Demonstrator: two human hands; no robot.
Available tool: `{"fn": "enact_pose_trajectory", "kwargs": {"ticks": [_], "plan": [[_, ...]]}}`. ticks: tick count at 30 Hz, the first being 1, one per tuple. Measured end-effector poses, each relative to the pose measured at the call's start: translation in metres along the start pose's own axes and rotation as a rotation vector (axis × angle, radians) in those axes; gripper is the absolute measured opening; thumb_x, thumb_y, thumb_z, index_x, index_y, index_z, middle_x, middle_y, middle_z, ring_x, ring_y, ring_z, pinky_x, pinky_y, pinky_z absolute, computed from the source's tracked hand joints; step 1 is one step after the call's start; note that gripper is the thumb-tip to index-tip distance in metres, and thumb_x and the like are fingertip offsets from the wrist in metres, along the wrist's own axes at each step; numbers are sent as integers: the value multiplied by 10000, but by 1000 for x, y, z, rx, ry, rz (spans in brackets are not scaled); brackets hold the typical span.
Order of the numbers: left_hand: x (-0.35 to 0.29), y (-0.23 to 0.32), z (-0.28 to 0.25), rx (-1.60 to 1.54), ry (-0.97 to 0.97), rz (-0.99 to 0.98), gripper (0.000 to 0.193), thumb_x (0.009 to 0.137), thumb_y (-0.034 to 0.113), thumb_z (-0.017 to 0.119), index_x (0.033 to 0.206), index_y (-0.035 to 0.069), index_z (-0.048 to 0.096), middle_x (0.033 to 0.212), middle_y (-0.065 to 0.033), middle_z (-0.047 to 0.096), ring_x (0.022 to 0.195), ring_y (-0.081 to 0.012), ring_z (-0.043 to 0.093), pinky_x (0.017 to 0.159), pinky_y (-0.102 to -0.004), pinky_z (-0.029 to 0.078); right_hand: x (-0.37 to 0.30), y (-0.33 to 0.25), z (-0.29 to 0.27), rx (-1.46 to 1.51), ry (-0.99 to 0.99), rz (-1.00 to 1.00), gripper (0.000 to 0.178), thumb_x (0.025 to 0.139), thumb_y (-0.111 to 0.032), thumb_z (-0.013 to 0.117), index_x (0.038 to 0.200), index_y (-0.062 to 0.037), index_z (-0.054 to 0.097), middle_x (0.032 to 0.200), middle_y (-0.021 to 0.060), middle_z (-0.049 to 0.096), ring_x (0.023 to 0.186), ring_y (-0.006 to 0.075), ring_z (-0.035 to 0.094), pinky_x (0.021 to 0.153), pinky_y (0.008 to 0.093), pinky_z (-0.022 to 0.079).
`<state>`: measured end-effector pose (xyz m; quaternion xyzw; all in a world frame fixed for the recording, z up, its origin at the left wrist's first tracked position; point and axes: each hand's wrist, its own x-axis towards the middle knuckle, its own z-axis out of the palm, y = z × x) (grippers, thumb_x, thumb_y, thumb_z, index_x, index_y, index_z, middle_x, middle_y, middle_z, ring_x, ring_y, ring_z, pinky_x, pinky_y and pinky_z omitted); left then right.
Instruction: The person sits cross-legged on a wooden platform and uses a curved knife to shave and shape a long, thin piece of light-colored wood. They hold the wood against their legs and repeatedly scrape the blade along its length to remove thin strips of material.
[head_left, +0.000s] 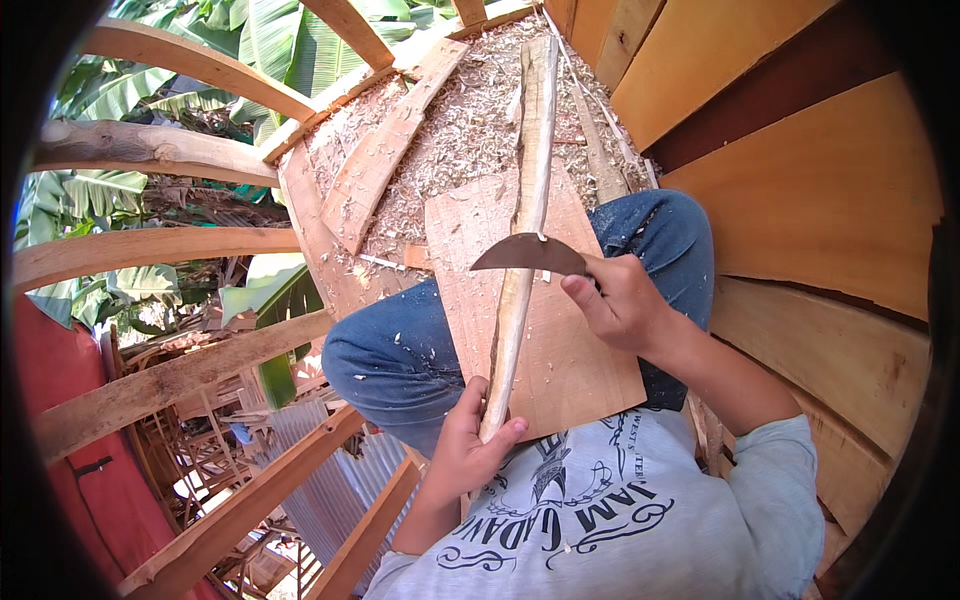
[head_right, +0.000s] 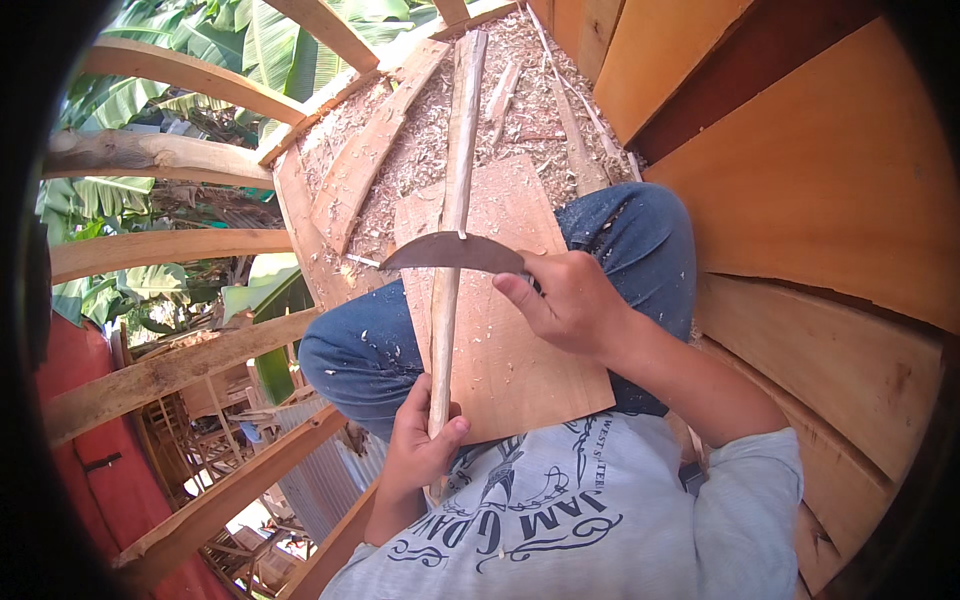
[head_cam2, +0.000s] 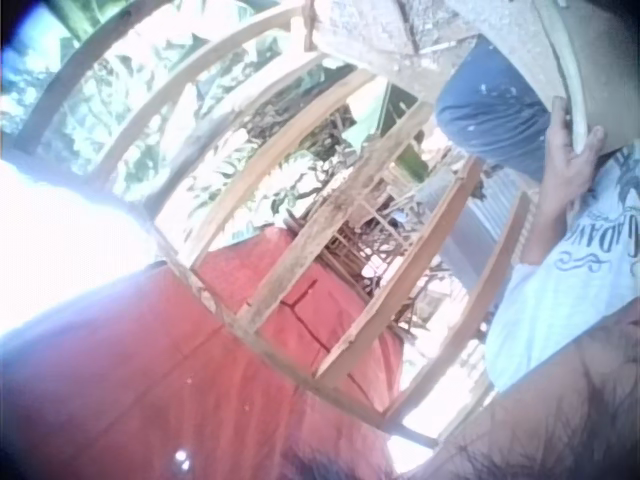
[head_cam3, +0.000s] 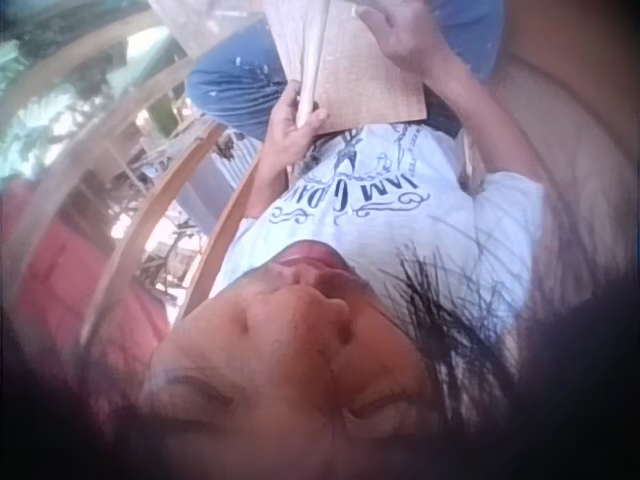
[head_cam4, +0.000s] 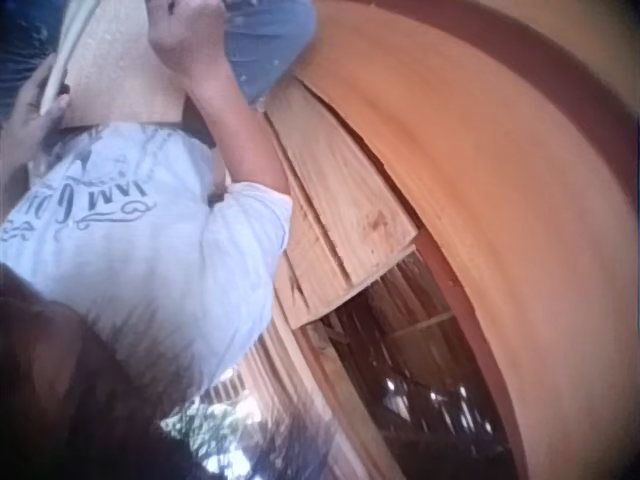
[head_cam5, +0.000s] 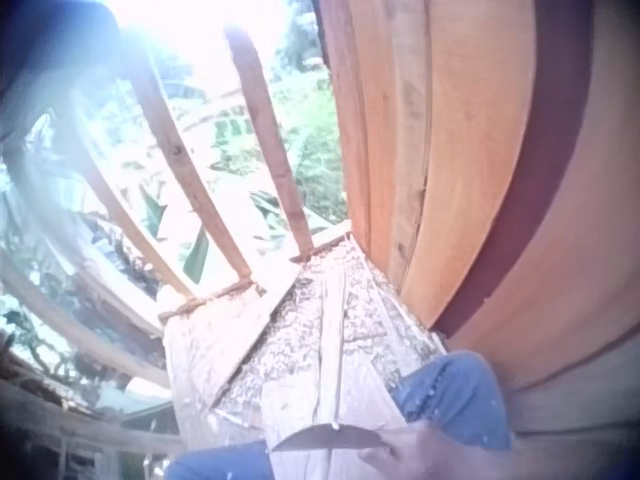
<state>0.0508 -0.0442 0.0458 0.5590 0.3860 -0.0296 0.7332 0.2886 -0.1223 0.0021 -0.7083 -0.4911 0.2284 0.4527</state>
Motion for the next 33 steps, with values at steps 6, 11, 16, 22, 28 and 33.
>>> {"fn": "enact_pose_trajectory", "kwargs": {"ticks": [6,11,16,22,28,33], "plan": [[-2,1,-5,-59,37,-5,280,833,138,680,940,13,454,731,14,467,669,-53,423,575,-214,372,2,-7,4,43,-68,-53,316,877,-321,605,802,-13,615,584,165,569,552,338,604,496,382,472],[-5,-4,-1,-84,19,47,279,831,117,679,956,15,451,734,15,472,664,-41,419,573,-192,356,-7,-26,15,42,-146,-181,341,877,-325,607,740,-13,593,571,174,557,521,349,594,468,367,464],[-3,2,-5,-61,-1,-3,276,833,109,674,967,14,452,728,22,470,661,-41,423,570,-199,362,1,-18,9,62,13,-42,346,878,-329,603,746,-9,590,555,165,546,508,340,587,463,370,466],[-1,-4,-6,-119,50,36,298,838,109,667,1019,3,455,729,18,465,662,-41,409,570,-201,361,8,-13,8,44,-128,-58,339,881,-314,597,759,3,598,574,185,559,527,335,604,462,384,455],[-2,-2,-5,-105,34,14,278,838,113,670,986,14,456,704,24,457,636,-42,409,558,-199,355,3,-16,14,-14,-210,-285,341,919,-282,550,782,29,581,556,194,540,500,336,579,462,384,440],[-12,-8,-4,56,-59,84,264,839,127,676,931,40,445,701,25,456,634,-45,407,562,-194,350,30,6,-18,66,250,144,368,939,-273,531,719,19,565,504,177,492,436,240,530,447,347,404]]}}
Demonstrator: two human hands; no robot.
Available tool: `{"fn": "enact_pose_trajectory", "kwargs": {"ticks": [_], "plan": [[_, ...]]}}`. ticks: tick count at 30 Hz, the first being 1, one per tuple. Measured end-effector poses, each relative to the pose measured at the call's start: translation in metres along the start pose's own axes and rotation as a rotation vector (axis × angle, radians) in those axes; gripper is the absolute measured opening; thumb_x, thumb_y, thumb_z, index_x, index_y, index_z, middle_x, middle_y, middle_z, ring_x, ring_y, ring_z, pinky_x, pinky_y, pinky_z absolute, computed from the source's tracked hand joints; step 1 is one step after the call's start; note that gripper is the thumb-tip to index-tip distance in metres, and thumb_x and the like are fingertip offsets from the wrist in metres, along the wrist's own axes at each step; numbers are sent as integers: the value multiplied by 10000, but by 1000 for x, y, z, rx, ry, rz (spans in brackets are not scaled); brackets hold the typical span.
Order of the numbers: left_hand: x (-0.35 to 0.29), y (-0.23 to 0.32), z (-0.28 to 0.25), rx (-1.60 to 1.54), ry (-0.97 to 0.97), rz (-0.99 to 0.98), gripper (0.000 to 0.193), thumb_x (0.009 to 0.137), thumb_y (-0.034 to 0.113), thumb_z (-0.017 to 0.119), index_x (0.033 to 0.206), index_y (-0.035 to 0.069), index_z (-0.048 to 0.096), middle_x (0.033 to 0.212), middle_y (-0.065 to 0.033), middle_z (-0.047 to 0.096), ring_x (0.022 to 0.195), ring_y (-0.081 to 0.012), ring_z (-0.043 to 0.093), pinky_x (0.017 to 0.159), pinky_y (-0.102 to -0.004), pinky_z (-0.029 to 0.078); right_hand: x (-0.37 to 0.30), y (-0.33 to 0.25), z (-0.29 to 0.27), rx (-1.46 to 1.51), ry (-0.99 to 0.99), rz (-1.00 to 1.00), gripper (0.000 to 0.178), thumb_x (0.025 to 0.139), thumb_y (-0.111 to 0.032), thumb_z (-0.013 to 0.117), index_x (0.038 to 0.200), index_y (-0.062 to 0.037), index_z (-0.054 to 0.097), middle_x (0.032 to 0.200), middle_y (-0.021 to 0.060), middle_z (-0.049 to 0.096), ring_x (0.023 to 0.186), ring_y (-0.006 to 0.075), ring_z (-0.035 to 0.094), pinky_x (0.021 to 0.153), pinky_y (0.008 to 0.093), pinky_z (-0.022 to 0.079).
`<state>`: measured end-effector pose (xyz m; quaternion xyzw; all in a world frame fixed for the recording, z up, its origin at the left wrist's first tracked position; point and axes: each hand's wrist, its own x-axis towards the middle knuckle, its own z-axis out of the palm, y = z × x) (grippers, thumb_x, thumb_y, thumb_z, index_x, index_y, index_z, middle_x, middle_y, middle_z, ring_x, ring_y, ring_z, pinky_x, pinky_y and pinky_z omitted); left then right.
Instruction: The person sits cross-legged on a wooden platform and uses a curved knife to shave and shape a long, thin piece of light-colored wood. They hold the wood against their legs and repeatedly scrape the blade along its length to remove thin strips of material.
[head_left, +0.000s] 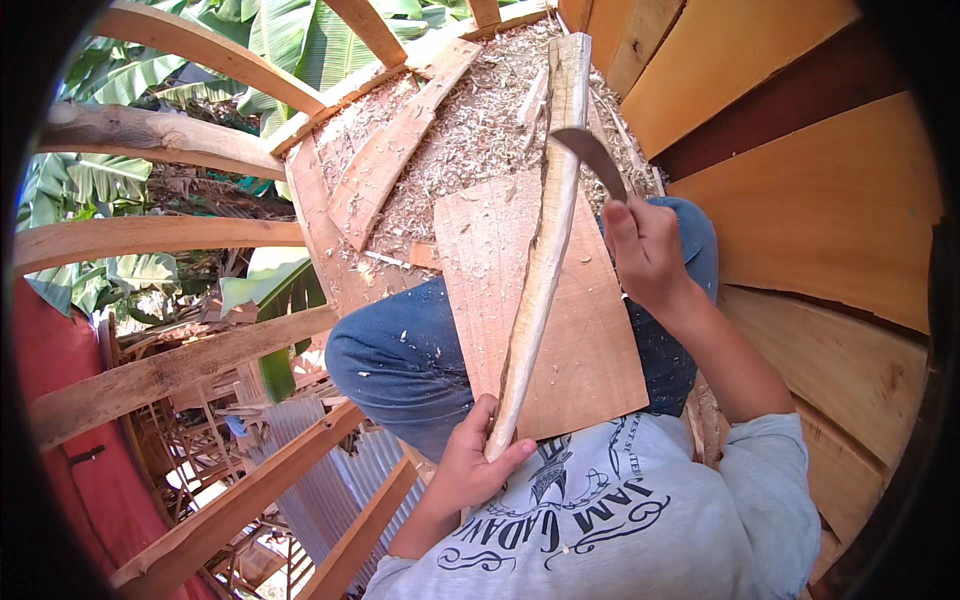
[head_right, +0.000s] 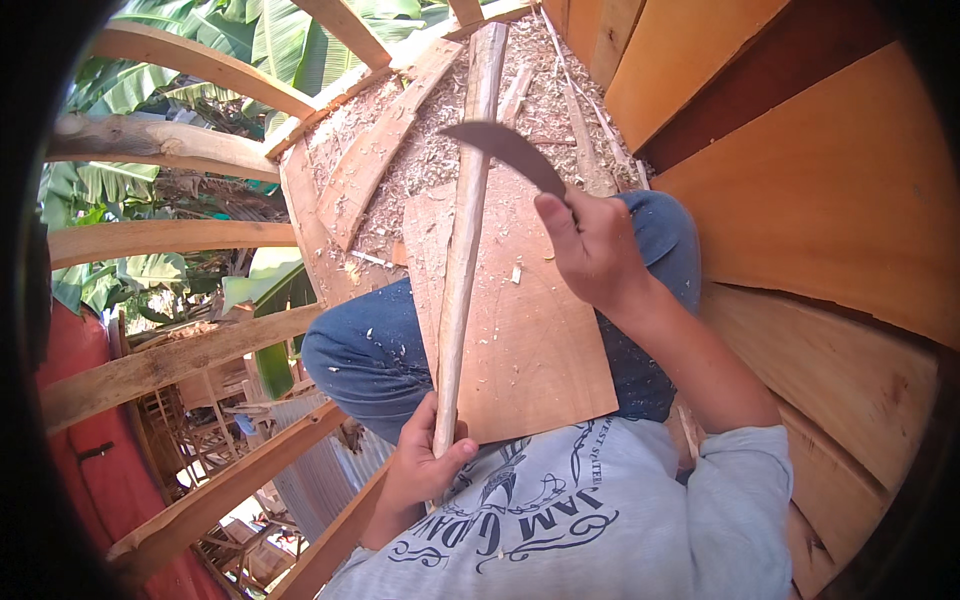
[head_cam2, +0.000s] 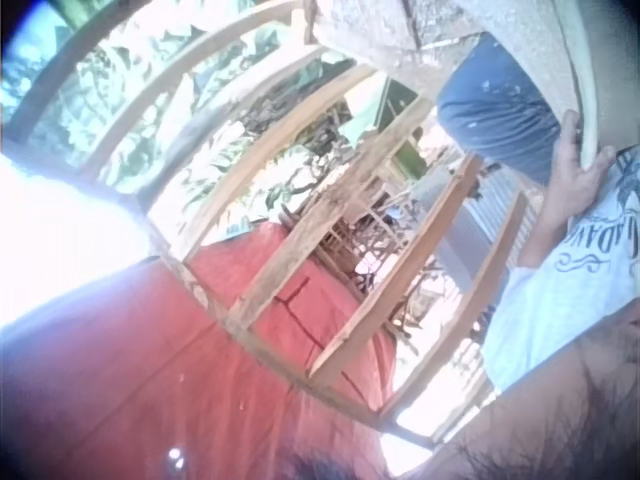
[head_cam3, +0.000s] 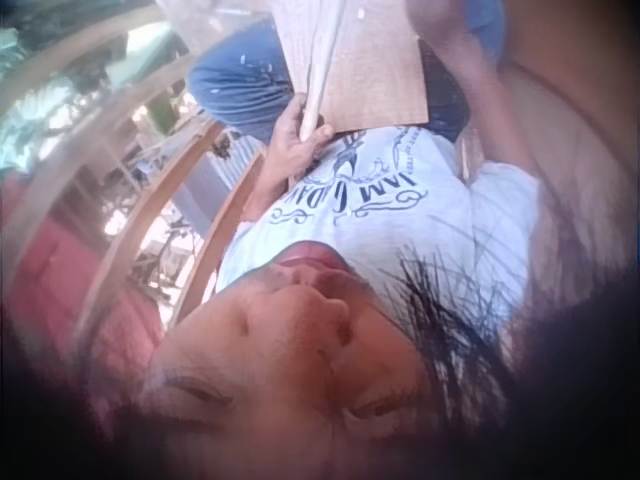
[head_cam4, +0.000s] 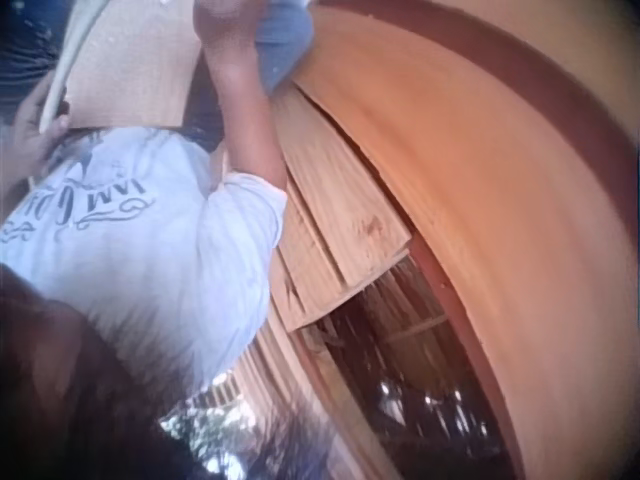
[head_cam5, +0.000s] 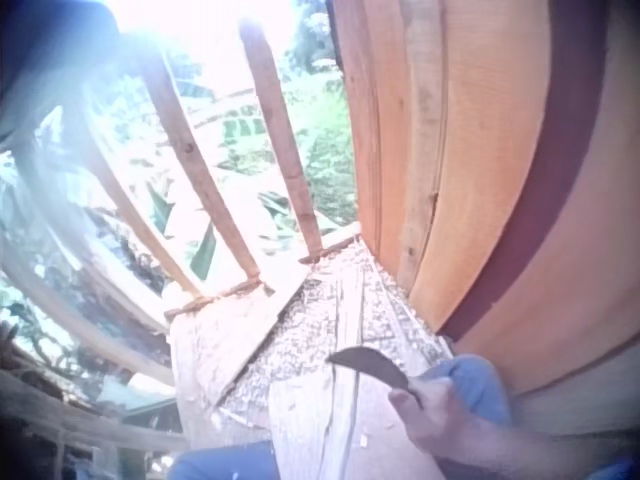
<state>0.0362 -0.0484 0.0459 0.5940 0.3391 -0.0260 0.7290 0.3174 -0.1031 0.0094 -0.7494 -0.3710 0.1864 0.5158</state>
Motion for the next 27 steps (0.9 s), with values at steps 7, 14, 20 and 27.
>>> {"fn": "enact_pose_trajectory", "kwargs": {"ticks": [7,14,20,27], "plan": [[7,13,0,-266,53,-59,360,879,143,627,1122,-14,413,619,39,432,456,-10,384,404,-172,307,-22,-9,14,86,-285,114,360,896,-320,602,790,24,613,531,128,542,447,182,543,447,331,400],[29,27,1,321,75,98,369,839,228,680,1021,-9,462,697,-82,579,571,-210,566,527,-308,444,-49,-14,32,740,-246,410,329,892,-307,625,905,20,590,565,-43,480,440,26,411,395,207,311],[39,54,2,455,-3,37,463,814,276,693,1117,5,468,1047,-229,532,925,-291,586,756,-345,465,-50,-25,38,692,-124,478,187,853,-150,663,834,9,567,561,-20,489,398,47,437,363,205,341],[18,91,-20,164,-61,738,627,795,301,717,1263,-9,438,1358,-258,343,1303,-368,332,1054,-440,311,-31,27,-1,585,13,474,150,866,-136,626,827,-14,548,557,4,494,380,68,420,342,216,351]]}}
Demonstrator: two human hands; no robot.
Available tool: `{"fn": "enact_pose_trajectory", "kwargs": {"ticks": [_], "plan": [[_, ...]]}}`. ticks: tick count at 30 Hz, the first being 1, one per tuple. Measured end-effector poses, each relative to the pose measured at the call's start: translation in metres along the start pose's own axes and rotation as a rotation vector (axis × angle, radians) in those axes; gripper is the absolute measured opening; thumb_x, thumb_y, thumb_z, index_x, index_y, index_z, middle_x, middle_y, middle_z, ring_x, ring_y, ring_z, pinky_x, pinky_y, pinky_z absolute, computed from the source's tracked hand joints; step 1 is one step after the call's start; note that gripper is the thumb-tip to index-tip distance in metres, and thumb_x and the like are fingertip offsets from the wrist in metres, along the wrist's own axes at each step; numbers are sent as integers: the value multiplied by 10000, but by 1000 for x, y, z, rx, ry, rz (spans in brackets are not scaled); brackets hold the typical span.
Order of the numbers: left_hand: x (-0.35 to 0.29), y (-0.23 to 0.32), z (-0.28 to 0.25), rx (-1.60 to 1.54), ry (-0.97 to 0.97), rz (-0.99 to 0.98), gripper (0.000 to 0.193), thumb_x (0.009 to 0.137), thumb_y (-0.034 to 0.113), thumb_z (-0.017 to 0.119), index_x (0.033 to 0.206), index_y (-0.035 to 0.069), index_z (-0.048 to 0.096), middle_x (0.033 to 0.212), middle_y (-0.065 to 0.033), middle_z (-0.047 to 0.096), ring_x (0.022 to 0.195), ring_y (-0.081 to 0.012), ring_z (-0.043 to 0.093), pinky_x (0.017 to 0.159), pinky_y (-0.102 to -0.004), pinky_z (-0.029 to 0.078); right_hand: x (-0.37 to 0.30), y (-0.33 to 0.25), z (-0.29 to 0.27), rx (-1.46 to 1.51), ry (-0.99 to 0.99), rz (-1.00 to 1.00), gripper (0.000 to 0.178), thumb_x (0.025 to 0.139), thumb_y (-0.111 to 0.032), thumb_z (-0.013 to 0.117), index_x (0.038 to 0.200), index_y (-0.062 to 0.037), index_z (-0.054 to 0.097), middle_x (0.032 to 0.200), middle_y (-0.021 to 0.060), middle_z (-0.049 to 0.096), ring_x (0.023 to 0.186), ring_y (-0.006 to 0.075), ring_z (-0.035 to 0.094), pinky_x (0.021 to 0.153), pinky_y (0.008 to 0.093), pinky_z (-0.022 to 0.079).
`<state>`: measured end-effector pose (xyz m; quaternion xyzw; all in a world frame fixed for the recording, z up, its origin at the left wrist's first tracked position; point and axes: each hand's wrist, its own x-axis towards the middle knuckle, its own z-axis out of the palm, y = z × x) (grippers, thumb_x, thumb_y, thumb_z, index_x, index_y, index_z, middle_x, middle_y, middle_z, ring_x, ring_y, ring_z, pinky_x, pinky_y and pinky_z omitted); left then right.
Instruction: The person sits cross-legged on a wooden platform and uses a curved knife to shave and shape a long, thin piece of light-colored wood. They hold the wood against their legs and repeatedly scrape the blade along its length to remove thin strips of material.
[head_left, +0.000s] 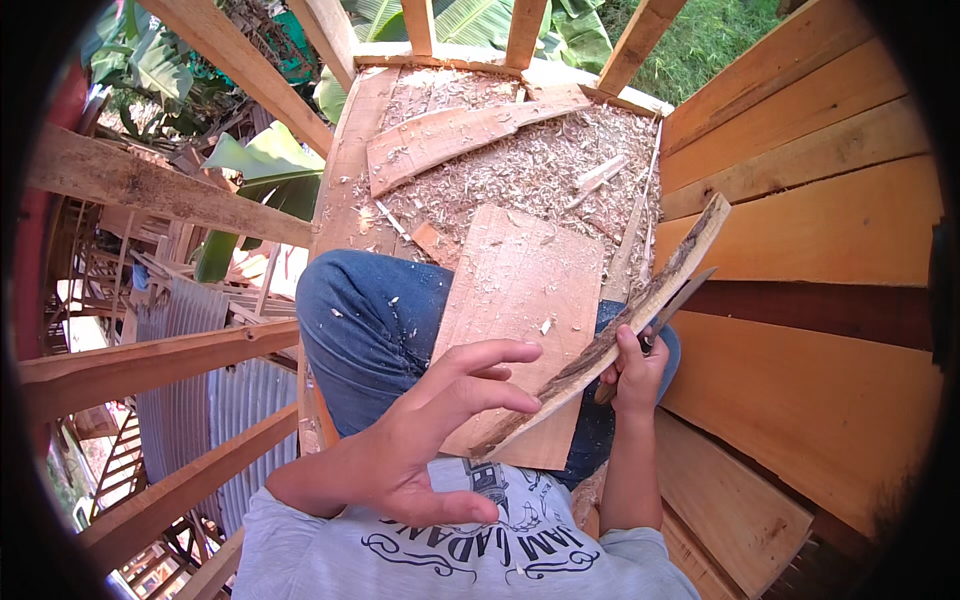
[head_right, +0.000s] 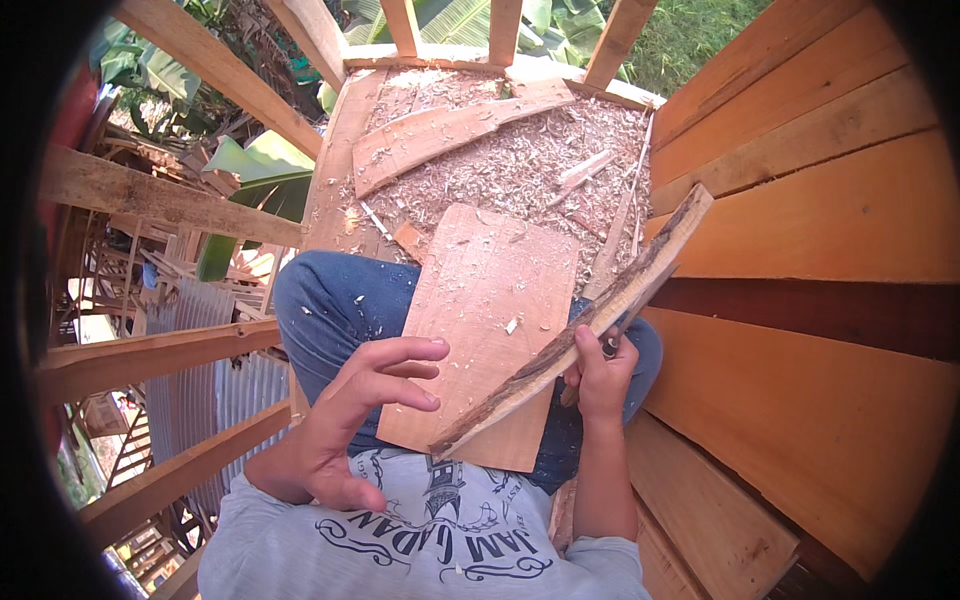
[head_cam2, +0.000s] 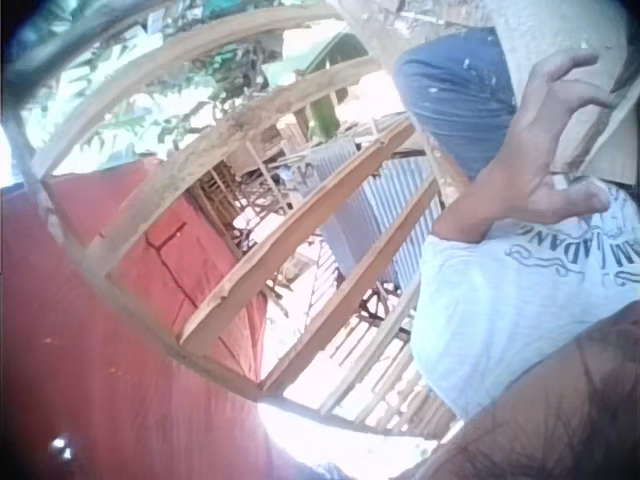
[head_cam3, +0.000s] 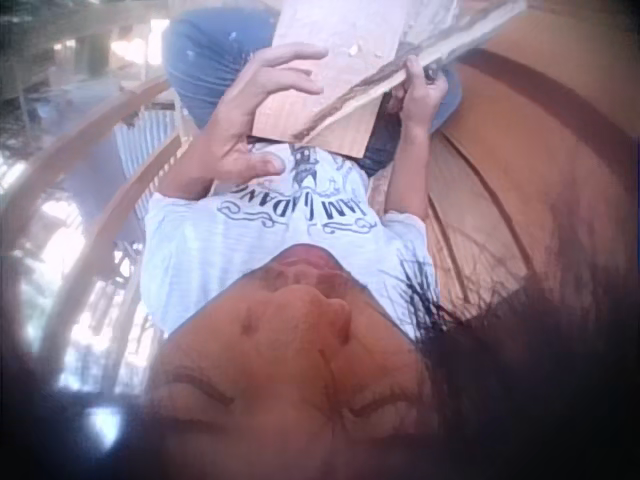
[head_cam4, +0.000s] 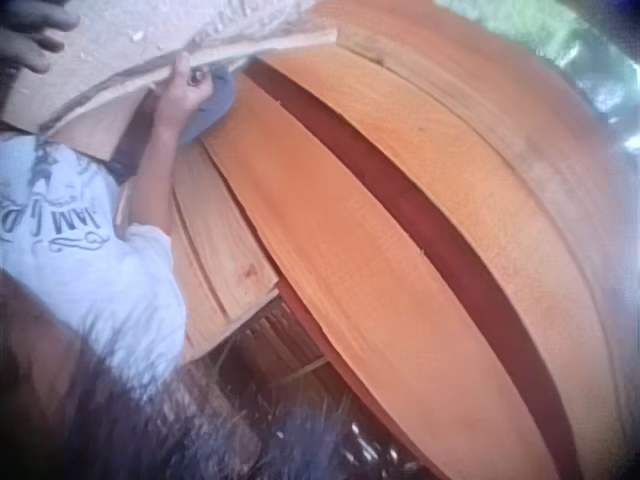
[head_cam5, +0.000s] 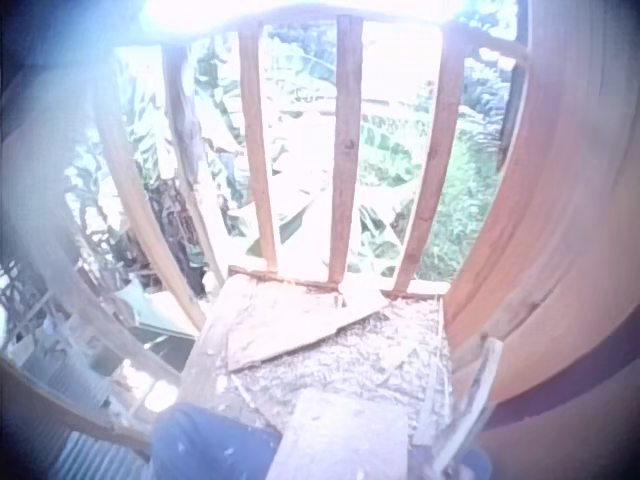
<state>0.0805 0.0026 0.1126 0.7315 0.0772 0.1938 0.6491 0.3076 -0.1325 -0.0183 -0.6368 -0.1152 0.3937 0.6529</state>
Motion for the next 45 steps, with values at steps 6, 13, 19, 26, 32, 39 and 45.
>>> {"fn": "enact_pose_trajectory", "kwargs": {"ticks": [6,13,19,26,32,39,45], "plan": [[31,30,-13,-329,-16,380,339,831,248,696,999,-28,594,858,-172,630,1195,-418,473,1049,-573,264,10,12,-19,-34,0,43,137,863,-130,615,848,-17,540,532,9,486,360,79,418,334,222,354],[54,22,12,-525,78,599,382,830,340,577,856,-30,666,893,-86,591,1124,-421,521,1003,-593,303,28,28,-37,-105,-91,118,175,848,-162,632,867,-20,531,519,1,477,347,85,422,323,235,364],[71,28,75,-978,64,929,743,862,616,355,930,-43,693,1239,-131,491,1182,-441,436,980,-573,304,34,24,-41,156,-131,213,153,892,-180,574,865,-37,527,472,-44,363,329,70,371,300,228,336],[69,6,90,-1075,-86,971,894,848,733,301,985,-59,691,1362,-173,442,1206,-452,406,990,-560,286,36,30,-54,231,-151,182,217,922,-220,538,868,-12,567,479,-56,393,333,32,356,302,176,295],[59,14,101,-1186,42,1038,981,764,811,348,1059,-73,653,1331,-276,444,1244,-468,379,1026,-552,246,39,36,-60,200,-148,189,240,924,-247,539,892,-11,575,481,-56,403,332,31,353,309,180,313],[50,8,93,-1040,-10,1104,1022,736,831,362,1110,-86,610,1331,-308,420,1253,-470,371,1031,-551,237,36,29,-51,229,-122,187,171,910,-208,560,925,-42,523,518,-48,424,337,36,344,288,186,285],[52,5,94,-1006,-45,1111,1063,711,848,373,1154,-98,573,1332,-335,399,1260,-471,365,1034,-551,230,39,33,-58,231,-146,176,214,893,-225,580,903,-12,555,493,-60,400,336,26,335,296,173,269]]}}
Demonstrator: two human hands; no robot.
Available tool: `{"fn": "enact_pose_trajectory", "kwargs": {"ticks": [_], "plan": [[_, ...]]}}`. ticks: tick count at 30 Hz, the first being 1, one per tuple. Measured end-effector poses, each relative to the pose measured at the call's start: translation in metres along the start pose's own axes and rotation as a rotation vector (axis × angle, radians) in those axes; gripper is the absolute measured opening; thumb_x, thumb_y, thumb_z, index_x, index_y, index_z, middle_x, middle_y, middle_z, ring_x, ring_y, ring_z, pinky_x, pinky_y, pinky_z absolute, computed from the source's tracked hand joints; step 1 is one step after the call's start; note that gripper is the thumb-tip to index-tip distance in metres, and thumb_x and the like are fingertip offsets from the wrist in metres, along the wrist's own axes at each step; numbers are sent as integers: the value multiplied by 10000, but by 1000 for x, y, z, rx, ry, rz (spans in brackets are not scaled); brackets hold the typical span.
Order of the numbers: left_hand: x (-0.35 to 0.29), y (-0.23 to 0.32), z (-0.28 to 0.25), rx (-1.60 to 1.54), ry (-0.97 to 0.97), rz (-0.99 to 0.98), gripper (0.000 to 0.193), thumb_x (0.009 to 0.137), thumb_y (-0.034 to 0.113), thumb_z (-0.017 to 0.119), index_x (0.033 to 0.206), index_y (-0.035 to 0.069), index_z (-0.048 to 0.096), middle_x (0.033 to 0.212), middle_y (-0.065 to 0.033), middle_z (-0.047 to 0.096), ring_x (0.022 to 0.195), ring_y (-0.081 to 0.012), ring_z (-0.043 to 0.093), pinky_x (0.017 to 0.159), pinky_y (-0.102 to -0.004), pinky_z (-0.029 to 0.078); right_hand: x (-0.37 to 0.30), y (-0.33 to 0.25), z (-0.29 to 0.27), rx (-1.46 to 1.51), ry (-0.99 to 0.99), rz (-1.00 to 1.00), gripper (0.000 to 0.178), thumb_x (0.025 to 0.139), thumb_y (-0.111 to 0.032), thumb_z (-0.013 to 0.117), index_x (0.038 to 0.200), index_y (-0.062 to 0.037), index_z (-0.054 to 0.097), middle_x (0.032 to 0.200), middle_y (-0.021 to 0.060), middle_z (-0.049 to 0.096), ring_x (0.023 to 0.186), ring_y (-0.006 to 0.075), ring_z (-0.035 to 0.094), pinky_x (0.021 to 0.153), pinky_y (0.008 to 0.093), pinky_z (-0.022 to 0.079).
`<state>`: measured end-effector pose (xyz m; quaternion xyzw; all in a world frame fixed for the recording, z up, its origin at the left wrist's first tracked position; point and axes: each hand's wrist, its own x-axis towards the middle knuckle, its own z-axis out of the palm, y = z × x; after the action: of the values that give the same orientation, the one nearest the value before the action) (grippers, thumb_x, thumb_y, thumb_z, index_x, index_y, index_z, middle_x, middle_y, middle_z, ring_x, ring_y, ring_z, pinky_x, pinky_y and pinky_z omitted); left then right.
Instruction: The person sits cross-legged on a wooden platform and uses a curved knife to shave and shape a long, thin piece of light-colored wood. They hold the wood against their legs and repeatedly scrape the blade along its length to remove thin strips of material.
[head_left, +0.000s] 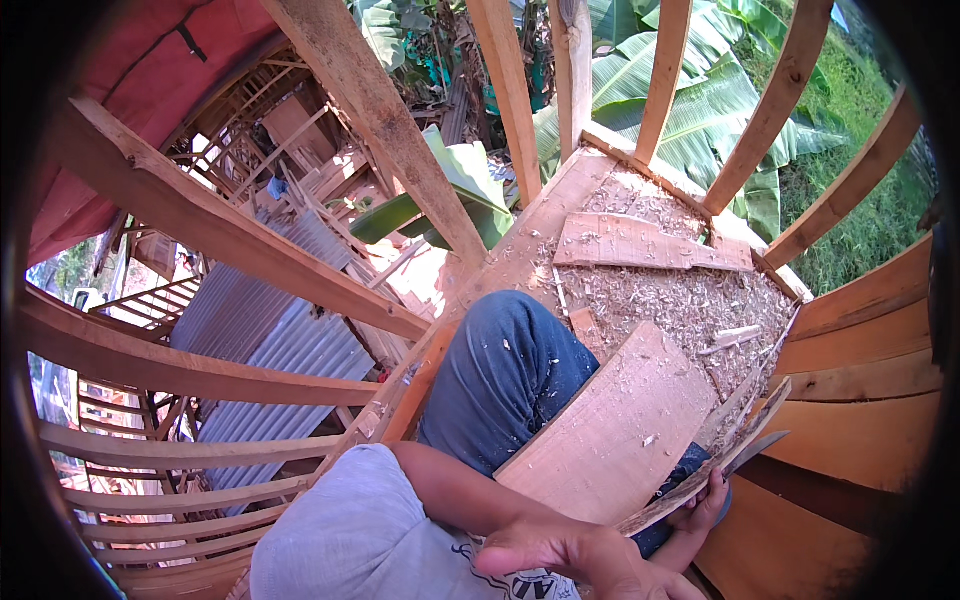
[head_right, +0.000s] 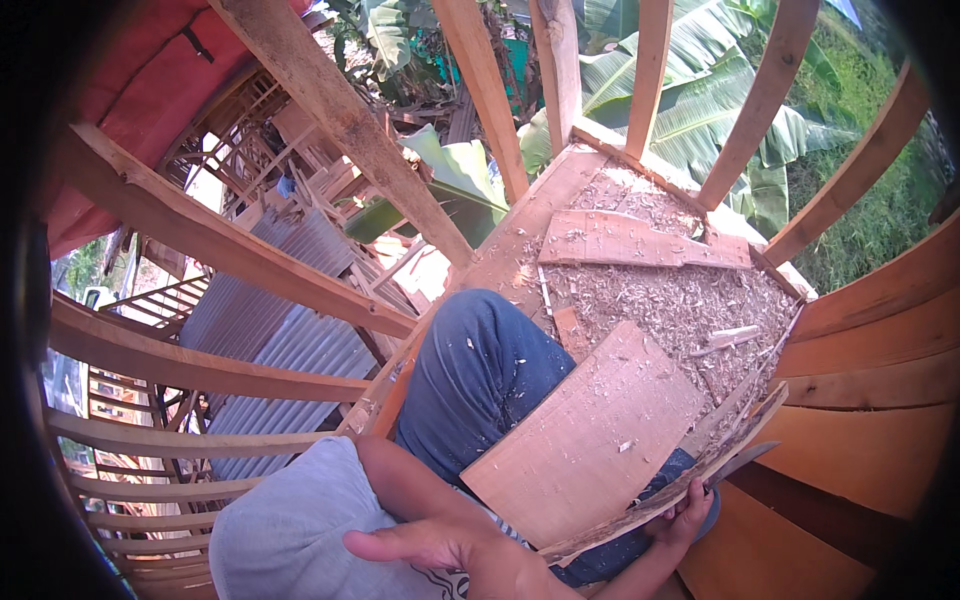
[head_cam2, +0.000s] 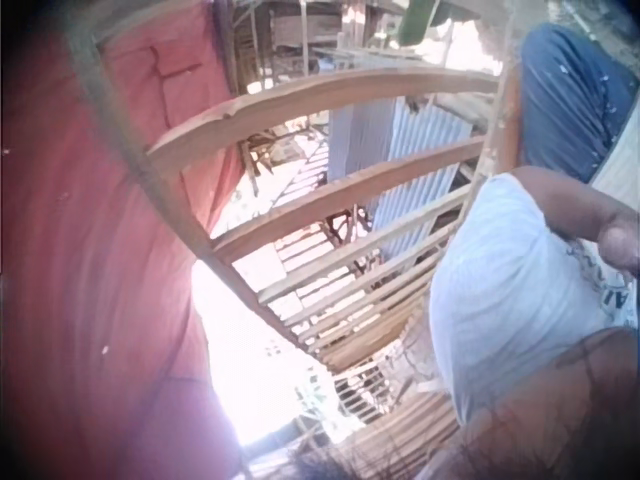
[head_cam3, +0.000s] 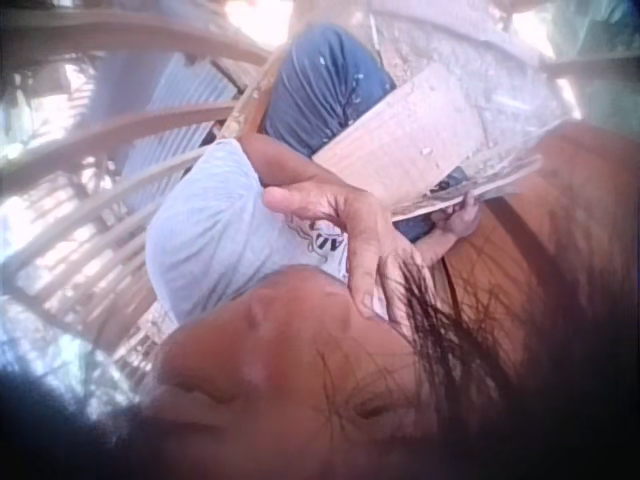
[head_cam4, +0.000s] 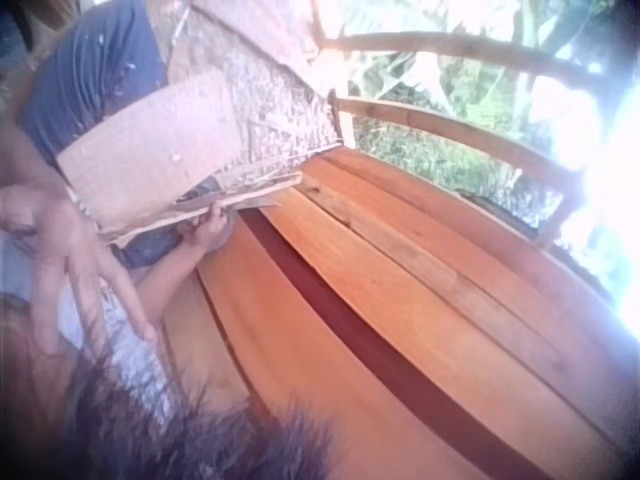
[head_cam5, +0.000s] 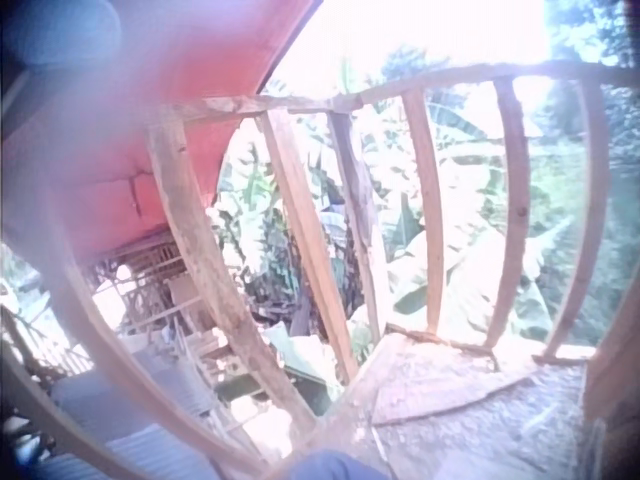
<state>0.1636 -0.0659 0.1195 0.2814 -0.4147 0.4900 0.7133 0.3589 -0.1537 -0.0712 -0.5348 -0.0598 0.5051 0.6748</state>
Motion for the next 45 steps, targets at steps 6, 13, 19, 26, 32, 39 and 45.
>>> {"fn": "enact_pose_trajectory", "kwargs": {"ticks": [6,13,19,26,32,39,45], "plan": [[9,11,-2,40,-58,-39,1111,686,865,385,1198,-110,536,1333,-363,379,1268,-473,359,1038,-550,222,-1,2,3,34,-12,-10,193,897,-209,577,890,-17,560,485,-68,387,333,26,333,298,174,270],[9,30,-6,-64,-94,-35,1172,658,885,399,1249,-123,492,1334,-395,355,1277,-475,351,1042,-550,213,-5,-5,12,25,-22,7,189,906,-199,563,900,-11,548,482,-58,387,334,38,343,286,186,281],[16,59,20,532,24,-294,1170,655,878,396,1233,-134,486,1269,-277,499,1183,-450,464,1012,-534,259,1,-2,6,-5,-48,26,198,908,-199,562,888,-3,553,492,-42,419,336,41,359,294,180,291],[30,47,2,699,-55,-153,924,793,734,388,1161,-97,553,1185,-218,557,1139,-392,512,965,-512,315,1,1,2,13,1,22,219,905,-199,562,906,20,581,491,-58,397,338,24,338,301,175,275],[44,45,-10,924,-142,21,705,914,588,385,1108,-52,608,1113,-165,602,1101,-333,552,919,-490,367,-1,0,2,36,-61,18,218,909,-195,558,902,22,578,486,-60,397,338,27,352,305,173,291],[40,53,-22,991,-75,-375,641,920,543,411,1126,-36,594,1112,-160,599,1098,-314,556,909,-476,383,0,-3,-1,-46,-41,48,288,919,-264,543,935,20,589,480,-60,384,347,41,356,378,206,382],[26,45,-43,1018,-155,-783,643,901,542,436,1144,-38,572,1121,-164,591,1101,-312,554,914,-467,385,0,-12,14,-54,-51,91,207,892,-213,594,860,-11,568,487,-55,398,345,34,369,323,183,325]]}}
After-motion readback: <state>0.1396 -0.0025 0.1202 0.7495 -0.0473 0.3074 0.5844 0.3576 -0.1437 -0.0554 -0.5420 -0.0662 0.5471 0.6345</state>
